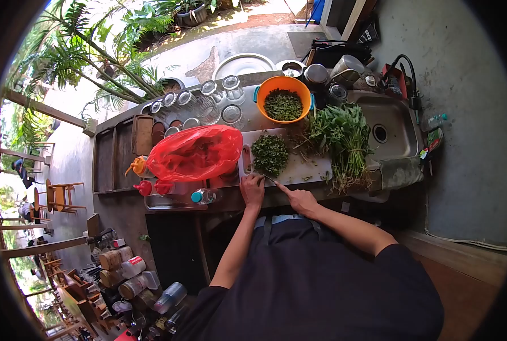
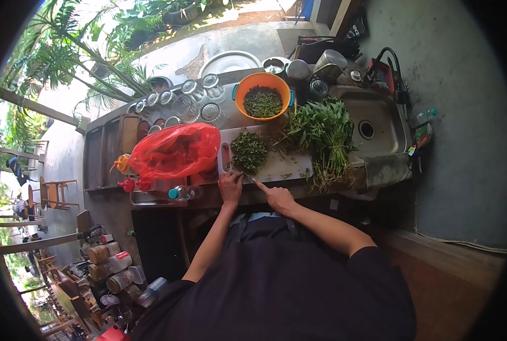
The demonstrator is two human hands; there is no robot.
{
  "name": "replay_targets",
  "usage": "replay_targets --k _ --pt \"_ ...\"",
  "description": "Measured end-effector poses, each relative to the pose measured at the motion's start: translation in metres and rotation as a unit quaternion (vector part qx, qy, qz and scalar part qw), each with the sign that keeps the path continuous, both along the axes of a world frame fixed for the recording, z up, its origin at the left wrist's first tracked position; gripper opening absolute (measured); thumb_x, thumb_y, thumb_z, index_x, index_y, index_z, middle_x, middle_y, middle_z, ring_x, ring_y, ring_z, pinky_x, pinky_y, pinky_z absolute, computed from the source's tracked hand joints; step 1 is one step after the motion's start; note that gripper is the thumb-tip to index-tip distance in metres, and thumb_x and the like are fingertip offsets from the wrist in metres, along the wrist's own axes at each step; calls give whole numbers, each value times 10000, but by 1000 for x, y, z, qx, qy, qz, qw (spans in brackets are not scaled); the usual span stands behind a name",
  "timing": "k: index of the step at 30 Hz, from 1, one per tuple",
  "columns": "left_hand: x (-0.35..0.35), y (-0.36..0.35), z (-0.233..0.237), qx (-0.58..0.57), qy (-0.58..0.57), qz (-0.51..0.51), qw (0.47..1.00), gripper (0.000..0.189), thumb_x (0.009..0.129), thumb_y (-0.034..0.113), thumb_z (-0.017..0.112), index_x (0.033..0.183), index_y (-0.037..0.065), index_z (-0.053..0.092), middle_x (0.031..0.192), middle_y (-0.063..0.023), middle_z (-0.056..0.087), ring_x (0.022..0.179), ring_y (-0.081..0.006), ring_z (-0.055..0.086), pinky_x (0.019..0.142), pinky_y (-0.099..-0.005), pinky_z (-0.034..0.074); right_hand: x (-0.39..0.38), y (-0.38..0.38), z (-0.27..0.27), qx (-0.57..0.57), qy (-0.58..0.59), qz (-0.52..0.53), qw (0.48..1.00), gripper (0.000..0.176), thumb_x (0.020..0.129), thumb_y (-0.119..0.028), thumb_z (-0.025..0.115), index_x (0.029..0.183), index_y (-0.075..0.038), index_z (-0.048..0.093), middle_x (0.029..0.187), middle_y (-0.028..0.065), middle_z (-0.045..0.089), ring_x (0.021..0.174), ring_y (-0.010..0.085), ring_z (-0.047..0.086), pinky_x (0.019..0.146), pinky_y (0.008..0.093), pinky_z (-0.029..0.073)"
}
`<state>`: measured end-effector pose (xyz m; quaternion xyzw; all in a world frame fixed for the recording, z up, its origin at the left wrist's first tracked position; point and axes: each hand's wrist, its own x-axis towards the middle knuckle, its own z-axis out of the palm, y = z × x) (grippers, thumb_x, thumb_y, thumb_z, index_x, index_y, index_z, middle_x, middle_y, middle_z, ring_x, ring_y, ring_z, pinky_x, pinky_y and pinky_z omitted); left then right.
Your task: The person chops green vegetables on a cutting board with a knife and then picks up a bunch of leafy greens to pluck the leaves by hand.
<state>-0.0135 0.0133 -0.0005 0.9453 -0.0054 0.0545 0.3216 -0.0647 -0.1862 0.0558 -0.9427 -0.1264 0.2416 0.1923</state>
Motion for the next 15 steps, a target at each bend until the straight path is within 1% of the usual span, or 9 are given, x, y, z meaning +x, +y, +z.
replay_targets --k 2,5,12,14,15 --pt "-1 0 2 1 -16 -12 1000 139 817 226 749 926 145 777 946 -13 672 993 -246 573 879 -403 430 1 2 -10 22 -24 -2 999 800 891 -88 428 1575 -401 157 818 240 679 738 435 675 729 558 545" --pt "-5 0 5 -6 -23 -12 1000 145 820 228 747 937 147 775 948 -15 671 990 -244 575 874 -399 429 7 7 -13 21 -27 2 999 833 870 -83 419 1578 -411 127 827 252 675 746 438 676 729 550 550" --pt "-2 2 2 -8 -18 19 1000 123 835 239 736 916 154 770 943 -23 670 982 -243 587 887 -403 429 1 -6 -11 5 -21 12 1000 865 864 -73 449 1578 -417 105 819 249 674 734 433 676 715 544 553" --pt "-2 2 1 4 -8 25 1000 117 834 239 732 913 157 762 963 -9 678 1001 -252 592 909 -422 428 -4 -14 -14 -14 -56 40 998 839 892 -97 474 1586 -383 100 766 202 672 645 393 658 610 534 530" --pt "-1 1 2 3 -8 23 1000 117 834 239 732 913 157 762 963 -9 678 1001 -252 592 909 -422 428 -4 -16 -13 -15 -56 39 998 839 892 -97 474 1586 -383 100 766 202 672 645 393 658 610 534 530"
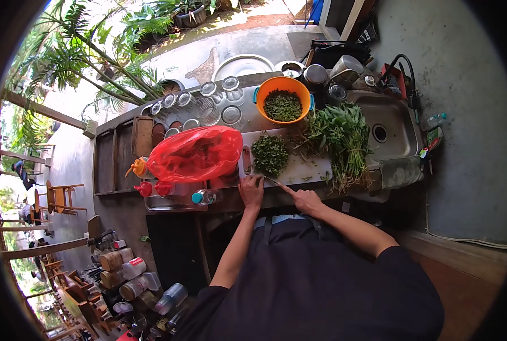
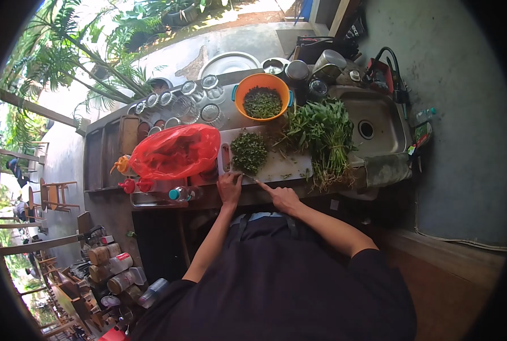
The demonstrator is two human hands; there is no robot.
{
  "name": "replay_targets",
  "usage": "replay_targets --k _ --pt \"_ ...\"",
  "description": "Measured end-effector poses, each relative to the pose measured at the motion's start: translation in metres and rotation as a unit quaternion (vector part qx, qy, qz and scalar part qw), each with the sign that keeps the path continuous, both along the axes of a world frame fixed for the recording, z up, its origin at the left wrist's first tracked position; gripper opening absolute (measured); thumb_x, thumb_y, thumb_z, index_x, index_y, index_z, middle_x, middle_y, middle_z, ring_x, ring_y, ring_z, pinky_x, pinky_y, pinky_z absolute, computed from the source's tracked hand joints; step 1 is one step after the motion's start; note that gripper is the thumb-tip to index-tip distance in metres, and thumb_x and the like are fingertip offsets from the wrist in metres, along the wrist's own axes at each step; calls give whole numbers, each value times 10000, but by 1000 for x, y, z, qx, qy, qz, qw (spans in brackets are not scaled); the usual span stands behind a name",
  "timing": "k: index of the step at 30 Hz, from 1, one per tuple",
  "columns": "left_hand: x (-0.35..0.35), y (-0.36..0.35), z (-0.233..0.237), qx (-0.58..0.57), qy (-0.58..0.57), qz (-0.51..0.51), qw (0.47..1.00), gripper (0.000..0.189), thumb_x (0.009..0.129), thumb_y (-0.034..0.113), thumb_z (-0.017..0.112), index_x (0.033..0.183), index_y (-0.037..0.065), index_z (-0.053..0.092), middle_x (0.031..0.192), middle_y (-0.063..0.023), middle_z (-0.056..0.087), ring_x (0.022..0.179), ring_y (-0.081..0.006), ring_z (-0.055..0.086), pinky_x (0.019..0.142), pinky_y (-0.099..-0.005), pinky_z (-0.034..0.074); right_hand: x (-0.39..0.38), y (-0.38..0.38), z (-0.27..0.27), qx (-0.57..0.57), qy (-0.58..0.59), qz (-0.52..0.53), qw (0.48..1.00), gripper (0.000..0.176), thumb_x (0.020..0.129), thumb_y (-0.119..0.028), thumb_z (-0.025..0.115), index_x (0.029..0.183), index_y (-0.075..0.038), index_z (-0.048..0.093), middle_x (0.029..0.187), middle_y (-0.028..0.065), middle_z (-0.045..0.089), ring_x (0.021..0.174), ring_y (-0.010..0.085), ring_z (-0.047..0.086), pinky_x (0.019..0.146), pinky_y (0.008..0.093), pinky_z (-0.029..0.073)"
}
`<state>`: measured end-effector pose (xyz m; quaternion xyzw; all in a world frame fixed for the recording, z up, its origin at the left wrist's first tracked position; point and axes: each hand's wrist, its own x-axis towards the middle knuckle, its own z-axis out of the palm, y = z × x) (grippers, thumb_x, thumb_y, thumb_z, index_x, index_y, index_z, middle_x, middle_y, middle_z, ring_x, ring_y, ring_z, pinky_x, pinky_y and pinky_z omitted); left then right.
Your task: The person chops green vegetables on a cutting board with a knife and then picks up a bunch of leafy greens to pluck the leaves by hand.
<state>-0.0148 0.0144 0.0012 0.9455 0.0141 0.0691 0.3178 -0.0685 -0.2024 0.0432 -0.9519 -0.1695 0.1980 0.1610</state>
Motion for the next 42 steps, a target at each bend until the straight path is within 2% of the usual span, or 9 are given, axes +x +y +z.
replay_targets --k 8,18,27,32,33,35,42 --pt "-1 -1 1 11 -30 -51 998 121 815 210 740 908 134 759 938 -12 670 961 -232 591 872 -391 431 4 4 26 20 0 -25 999 765 929 -132 484 1586 -346 156 739 189 661 660 389 656 624 527 516" --pt "0 -1 -5 10 -37 -45 998 124 805 200 744 890 114 770 910 -39 671 948 -254 595 841 -397 441 0 19 17 26 57 -31 998 732 938 -168 471 1580 -346 166 766 230 672 695 427 670 670 561 539" --pt "-4 1 -1 7 -52 -70 996 125 814 202 741 903 120 772 903 -43 663 933 -245 598 823 -400 439 12 25 4 17 42 -44 998 814 896 -98 441 1574 -412 120 796 241 678 722 439 672 708 564 534" --pt "0 1 -5 -15 -25 -32 999 122 850 223 723 909 120 752 904 -46 659 931 -254 598 824 -402 439 14 21 1 24 52 -36 998 847 878 -76 441 1575 -421 105 805 242 680 731 426 680 718 559 538" --pt "0 2 -5 -15 -25 -32 999 122 850 223 723 909 120 752 904 -46 659 931 -254 598 824 -402 439 11 19 -1 24 52 -35 998 847 878 -76 441 1575 -421 105 805 242 680 731 426 680 718 559 538" --pt "0 1 -5 -14 -22 -22 999 120 847 219 722 893 110 735 909 -45 673 937 -255 608 837 -402 445 5 10 -5 5 25 -17 1000 826 916 -113 480 1580 -407 86 751 206 673 655 388 667 627 518 540" --pt "1 1 -5 13 -28 -33 999 134 853 222 724 920 106 720 913 -63 666 930 -271 609 836 -408 443 4 0 -2 3 9 1 1000 790 941 -132 475 1587 -375 90 749 199 671 644 383 656 619 525 521"
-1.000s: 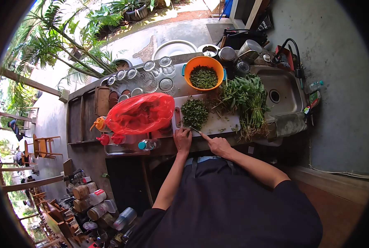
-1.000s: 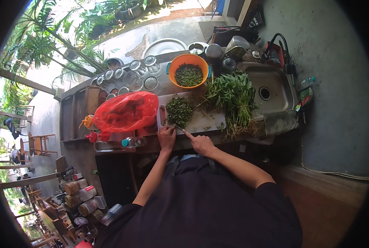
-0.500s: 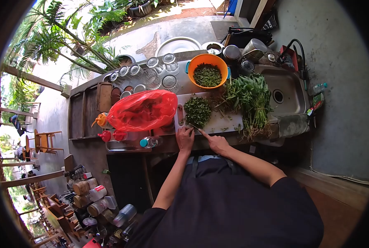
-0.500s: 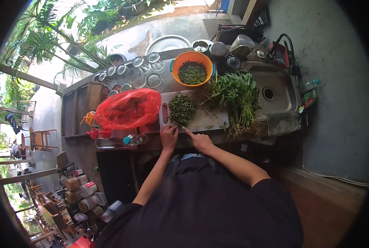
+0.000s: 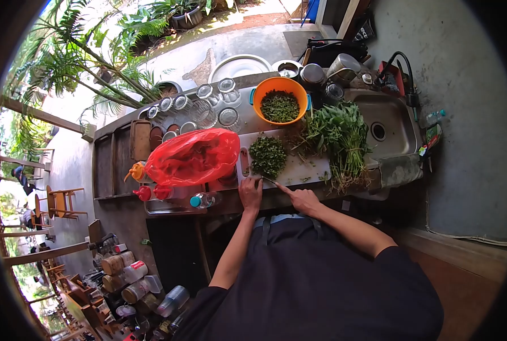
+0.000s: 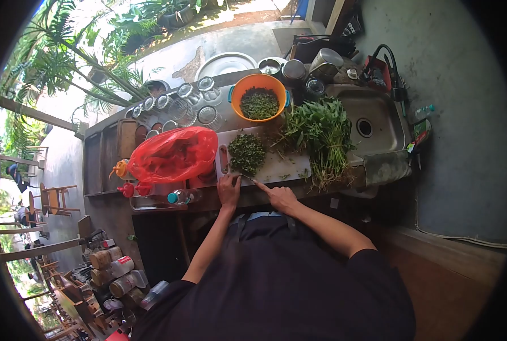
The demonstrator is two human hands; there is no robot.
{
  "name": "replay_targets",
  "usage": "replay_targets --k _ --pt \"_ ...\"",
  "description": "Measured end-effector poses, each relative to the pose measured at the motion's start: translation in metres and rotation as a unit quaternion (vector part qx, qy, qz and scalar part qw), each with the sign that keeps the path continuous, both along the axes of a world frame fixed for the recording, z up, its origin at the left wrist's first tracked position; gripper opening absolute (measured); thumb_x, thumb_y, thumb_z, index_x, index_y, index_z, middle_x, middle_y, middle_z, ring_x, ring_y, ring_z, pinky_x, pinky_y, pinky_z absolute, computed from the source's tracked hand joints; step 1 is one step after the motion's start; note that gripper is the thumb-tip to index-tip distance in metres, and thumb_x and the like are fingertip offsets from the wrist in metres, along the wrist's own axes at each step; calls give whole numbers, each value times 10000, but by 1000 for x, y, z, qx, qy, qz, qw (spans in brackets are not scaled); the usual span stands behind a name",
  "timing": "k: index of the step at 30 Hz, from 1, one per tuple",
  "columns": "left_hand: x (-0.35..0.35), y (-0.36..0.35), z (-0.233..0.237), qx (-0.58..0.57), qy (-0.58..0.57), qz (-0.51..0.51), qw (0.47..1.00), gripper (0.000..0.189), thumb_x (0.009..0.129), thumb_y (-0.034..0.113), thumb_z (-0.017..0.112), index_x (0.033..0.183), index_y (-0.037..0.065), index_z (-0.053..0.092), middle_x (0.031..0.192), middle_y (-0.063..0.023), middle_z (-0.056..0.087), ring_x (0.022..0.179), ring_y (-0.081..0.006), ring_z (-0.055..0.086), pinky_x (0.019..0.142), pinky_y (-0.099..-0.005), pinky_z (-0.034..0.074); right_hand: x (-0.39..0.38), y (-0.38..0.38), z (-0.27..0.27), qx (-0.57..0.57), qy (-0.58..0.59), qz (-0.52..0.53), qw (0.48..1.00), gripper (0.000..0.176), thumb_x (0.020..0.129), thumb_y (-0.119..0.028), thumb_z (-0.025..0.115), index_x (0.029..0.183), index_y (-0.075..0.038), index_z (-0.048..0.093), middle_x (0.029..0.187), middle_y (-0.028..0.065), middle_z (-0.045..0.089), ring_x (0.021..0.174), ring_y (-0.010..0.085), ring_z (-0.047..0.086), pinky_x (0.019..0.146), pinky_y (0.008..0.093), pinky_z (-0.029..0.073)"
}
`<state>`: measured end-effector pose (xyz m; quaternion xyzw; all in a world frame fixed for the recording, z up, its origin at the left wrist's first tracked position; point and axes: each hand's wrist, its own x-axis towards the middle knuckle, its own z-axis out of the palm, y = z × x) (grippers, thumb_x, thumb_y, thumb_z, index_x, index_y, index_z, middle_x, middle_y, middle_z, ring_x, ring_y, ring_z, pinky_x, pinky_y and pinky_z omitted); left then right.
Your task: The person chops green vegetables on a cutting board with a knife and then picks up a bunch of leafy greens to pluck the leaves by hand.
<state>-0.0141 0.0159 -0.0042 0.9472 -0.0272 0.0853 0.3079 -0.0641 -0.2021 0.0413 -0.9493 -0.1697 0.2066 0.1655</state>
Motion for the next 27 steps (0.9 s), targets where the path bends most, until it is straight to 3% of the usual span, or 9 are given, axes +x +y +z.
replay_targets --k 2,15,24,27 --pt "0 1 -1 -32 -23 -39 998 124 848 195 727 920 96 717 919 -72 671 932 -276 614 842 -411 446 2 3 5 13 -17 -5 1000 768 952 -148 473 1591 -350 98 736 195 664 636 381 649 621 525 518" --pt "-2 -2 3 -29 -15 -18 999 127 841 161 722 925 67 730 906 -77 663 907 -287 612 828 -416 451 -2 8 18 51 18 -17 998 752 939 -167 502 1585 -334 155 696 213 644 625 408 640 619 548 521" --pt "-9 4 9 -5 -27 -49 998 135 840 172 727 957 113 758 898 -45 650 912 -253 604 812 -398 443 -3 12 7 13 15 -19 1000 747 947 -146 468 1584 -355 137 709 214 653 642 408 657 627 533 540" --pt "-11 4 10 -11 2 -16 1000 125 850 189 719 951 126 755 913 -43 651 923 -249 603 813 -401 438 3 19 5 21 13 -30 999 813 885 -98 444 1582 -382 136 781 237 682 721 433 674 721 555 539"
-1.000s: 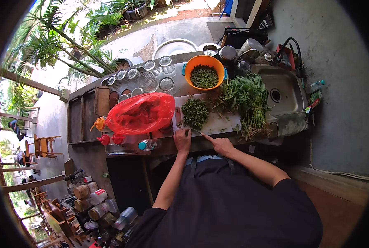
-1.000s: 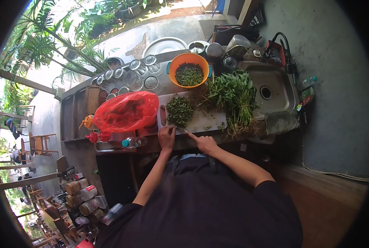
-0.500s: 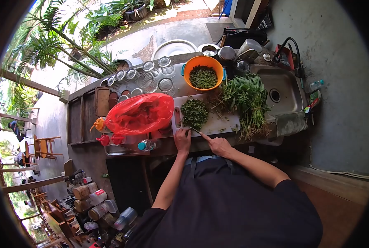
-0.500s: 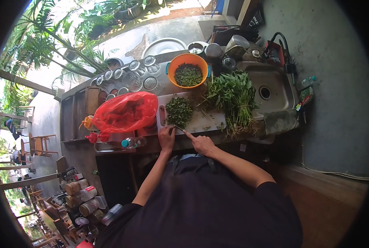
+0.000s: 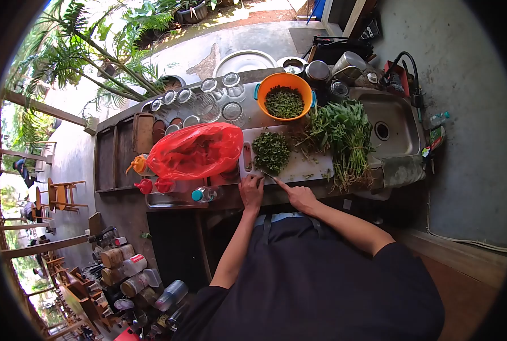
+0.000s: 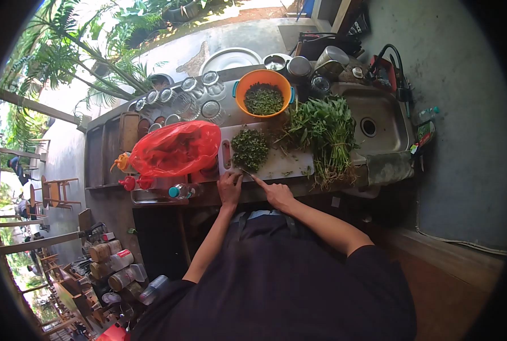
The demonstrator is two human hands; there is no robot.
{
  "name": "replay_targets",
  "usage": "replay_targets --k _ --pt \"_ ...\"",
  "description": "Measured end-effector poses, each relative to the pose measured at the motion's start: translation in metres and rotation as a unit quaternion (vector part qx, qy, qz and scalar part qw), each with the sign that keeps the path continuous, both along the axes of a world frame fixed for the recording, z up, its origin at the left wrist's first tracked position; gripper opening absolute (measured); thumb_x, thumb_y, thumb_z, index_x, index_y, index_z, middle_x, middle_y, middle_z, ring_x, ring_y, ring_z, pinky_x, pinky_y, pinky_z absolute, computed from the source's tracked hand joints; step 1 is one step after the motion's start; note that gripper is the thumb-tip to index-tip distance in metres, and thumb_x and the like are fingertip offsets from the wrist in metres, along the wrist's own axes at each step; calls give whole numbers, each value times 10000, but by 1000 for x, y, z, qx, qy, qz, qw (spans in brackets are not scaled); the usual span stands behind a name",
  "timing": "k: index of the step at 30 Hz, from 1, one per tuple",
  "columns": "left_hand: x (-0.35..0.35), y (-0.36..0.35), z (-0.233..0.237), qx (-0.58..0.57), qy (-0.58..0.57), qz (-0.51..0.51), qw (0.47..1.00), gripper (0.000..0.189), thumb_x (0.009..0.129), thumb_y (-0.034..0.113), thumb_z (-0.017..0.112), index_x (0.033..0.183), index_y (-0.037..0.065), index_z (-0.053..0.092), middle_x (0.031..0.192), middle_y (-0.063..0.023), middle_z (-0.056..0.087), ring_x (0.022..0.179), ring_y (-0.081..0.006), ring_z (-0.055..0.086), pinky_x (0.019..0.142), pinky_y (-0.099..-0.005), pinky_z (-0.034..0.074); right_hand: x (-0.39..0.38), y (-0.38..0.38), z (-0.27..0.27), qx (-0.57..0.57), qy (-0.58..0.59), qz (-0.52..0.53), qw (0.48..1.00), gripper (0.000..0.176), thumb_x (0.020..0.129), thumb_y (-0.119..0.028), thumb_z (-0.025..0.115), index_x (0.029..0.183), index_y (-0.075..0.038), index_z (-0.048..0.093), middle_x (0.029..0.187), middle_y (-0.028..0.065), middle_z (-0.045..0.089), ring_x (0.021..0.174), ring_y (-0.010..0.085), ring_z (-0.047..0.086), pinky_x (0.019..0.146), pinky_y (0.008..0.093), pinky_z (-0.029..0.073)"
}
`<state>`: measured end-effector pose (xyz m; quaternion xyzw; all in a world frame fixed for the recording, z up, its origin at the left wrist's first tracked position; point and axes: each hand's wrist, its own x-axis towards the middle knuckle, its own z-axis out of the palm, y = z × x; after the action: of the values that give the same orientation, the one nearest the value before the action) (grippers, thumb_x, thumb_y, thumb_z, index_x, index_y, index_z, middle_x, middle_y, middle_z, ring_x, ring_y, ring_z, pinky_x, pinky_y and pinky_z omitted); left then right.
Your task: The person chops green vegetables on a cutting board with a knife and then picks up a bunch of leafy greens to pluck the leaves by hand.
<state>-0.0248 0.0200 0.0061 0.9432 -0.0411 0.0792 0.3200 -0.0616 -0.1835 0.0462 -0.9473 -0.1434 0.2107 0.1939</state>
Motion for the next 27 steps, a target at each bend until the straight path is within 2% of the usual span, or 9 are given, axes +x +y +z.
replay_targets --k 8,15,20,27 --pt "6 -1 -13 35 -14 5 999 125 858 211 707 902 95 696 927 -70 651 949 -279 606 818 -428 432 -4 -10 -5 -24 -11 19 999 859 882 -81 456 1581 -413 83 804 228 688 709 423 674 711 546 541" --pt "6 0 -9 5 0 -6 1000 107 865 201 696 912 105 704 943 -60 655 954 -267 603 839 -413 433 -7 -23 7 -31 22 26 999 849 905 -94 470 1582 -408 65 784 212 677 680 408 668 670 528 544" --pt "8 -3 -8 -3 -8 -6 1000 115 855 191 716 925 100 710 920 -65 650 935 -272 605 815 -420 429 -2 -12 17 12 4 12 1000 782 935 -139 474 1586 -369 107 769 206 672 666 405 660 668 541 534" --pt "7 -2 -7 -10 -13 0 1000 118 854 198 721 918 99 718 908 -58 650 927 -264 606 818 -413 428 -2 -7 15 -1 32 24 999 752 943 -149 470 1584 -360 139 763 211 671 690 406 666 675 543 533"
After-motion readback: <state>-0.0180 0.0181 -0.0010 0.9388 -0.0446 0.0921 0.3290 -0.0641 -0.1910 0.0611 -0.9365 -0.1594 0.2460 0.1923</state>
